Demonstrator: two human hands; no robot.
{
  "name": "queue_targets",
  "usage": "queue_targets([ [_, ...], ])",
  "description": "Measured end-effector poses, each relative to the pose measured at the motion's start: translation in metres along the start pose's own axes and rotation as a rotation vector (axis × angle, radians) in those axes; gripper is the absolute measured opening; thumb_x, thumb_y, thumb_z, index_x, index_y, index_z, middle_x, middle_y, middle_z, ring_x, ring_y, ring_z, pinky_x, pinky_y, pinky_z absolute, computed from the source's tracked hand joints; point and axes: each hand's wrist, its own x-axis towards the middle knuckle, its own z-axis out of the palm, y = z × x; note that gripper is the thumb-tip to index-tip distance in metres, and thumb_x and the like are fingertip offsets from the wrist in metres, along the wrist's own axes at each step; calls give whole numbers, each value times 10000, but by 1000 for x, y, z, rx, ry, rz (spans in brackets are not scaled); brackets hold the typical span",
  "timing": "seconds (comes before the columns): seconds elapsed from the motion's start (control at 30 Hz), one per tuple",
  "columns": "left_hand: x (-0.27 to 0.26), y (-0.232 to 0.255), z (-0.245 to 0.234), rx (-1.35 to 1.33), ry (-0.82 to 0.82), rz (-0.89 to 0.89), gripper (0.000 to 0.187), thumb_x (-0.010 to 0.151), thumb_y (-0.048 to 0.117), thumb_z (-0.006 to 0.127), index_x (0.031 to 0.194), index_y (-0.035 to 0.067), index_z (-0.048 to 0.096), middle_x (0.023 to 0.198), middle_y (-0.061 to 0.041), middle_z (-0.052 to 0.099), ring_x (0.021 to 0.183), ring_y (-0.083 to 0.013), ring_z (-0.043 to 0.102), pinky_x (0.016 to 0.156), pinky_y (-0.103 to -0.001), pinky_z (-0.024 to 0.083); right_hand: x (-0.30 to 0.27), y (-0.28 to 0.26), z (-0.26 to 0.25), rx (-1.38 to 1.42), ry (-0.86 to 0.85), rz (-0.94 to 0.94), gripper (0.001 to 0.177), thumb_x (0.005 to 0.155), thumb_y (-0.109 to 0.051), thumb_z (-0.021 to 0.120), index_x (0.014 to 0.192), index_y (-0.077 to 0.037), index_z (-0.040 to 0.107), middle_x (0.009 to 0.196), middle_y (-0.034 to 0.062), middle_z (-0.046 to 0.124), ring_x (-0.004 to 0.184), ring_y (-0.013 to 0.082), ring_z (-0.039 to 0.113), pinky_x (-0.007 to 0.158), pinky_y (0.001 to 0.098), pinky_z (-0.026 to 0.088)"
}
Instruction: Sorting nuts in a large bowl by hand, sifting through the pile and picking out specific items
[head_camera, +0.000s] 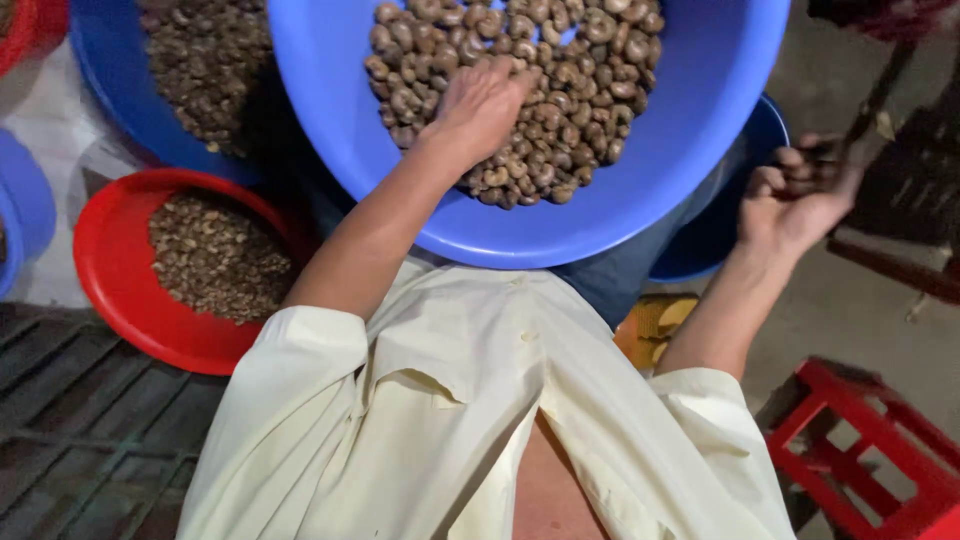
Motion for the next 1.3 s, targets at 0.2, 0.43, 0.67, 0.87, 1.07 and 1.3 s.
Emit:
queue_targets([
  [0.2, -4, 7, -18, 4, -1, -29, 605, 811, -59, 569, 1353, 206, 620, 1270, -271, 569, 964, -575, 649, 800, -624, 510, 29, 29, -93, 205, 169, 115, 201, 1006, -176, 562, 921, -55, 698, 892, 96, 725, 989, 385, 675, 888, 462, 545],
  [0.43, -14, 2, -29, -147, 59, -75, 357, 957, -75, 511, 1280, 74, 537, 1333, -394, 492, 1000, -582, 604, 847, -765, 488, 26, 32, -104, 84, 172, 226, 408, 928, -348, 511, 1308, -201, 499, 1421, 126, 452, 1419, 347, 370, 1185, 623, 172],
  [0.67, -56, 31, -106, -1046, 78, -38, 52, 1060, 203, 548, 1091, 162, 543, 787, -44, 588, 699, -126, 633, 636, -302, 588, -23, 16, -21, -228, 94, -306, 353, 900, -203, 833, 1197, -59, 710, 1224, 209, 792, 1131, 385, 784, 962, 525, 599],
  [0.87, -79, 22, -113, -1586, 203, 159, 238, 1048, 251, 537, 1235, 123, 608, 1041, -103, 592, 820, -216, 568, 742, -351, 543, -85, 16, 79, -607, -312, -631, 90, 1151, -86, 580, 1236, -93, 606, 1138, 176, 740, 860, 231, 710, 727, 328, 581],
  [1.07, -42, 27, -140, -1167, 151, -215, 240, 1060, 336, 520, 940, 144, 598, 892, 8, 648, 620, -12, 575, 471, -136, 423, -116, 42, 170, -1173, -800, -600, 146, 1131, -16, 568, 1271, 11, 597, 1178, 148, 651, 1021, 223, 644, 913, 331, 528],
  [1.3, 30, -22, -68, -491, 254, -66, 257, 1037, 174, 613, 1266, 58, 628, 1267, -181, 704, 1065, -347, 699, 816, -454, 534, -19, 156, 163, -2093, -1046, -798, 341, 966, -311, 692, 1156, -80, 527, 1093, 177, 632, 941, 454, 656, 600, 597, 515],
])
